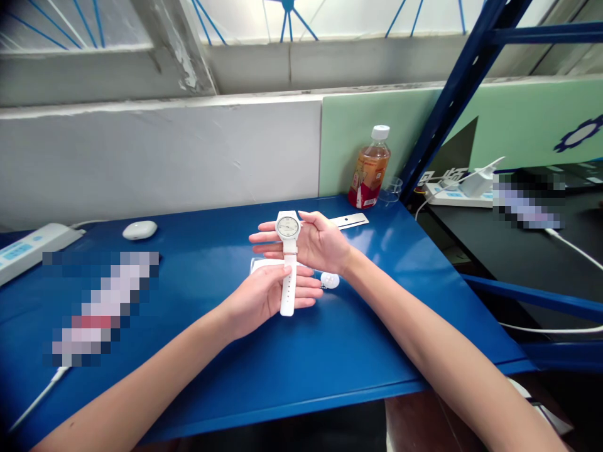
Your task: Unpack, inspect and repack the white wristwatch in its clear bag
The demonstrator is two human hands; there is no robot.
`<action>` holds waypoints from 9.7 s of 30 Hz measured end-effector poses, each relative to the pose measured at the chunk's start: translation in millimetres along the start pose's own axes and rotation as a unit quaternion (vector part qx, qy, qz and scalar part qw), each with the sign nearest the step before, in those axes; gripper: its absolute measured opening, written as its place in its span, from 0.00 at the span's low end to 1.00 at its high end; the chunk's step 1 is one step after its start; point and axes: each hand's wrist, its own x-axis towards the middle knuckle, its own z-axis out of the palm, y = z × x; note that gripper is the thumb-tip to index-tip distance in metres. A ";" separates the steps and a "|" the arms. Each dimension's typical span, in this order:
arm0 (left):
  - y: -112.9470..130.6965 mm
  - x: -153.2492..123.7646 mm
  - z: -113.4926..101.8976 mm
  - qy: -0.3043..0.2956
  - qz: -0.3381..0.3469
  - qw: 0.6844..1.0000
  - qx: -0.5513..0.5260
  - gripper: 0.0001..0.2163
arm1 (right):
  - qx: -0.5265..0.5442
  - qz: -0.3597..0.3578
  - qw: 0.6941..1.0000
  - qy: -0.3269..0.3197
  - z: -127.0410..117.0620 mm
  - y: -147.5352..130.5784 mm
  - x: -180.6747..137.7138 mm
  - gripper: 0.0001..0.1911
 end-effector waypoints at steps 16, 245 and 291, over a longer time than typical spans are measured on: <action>1.0 -0.4 -7.1 0.011 0.086 0.996 0.026 0.12 | 0.008 -0.079 0.992 0.093 -1.3 -0.7 0.6 0.17; -3.7 -2.8 -56.2 0.077 0.324 0.555 0.762 0.20 | -0.817 -0.084 0.543 0.174 -22.5 6.0 -59.2 0.10; 0.6 -6.7 -47.3 0.003 0.162 0.517 0.840 0.31 | -0.765 -0.128 0.612 0.155 -11.3 10.9 -59.8 0.15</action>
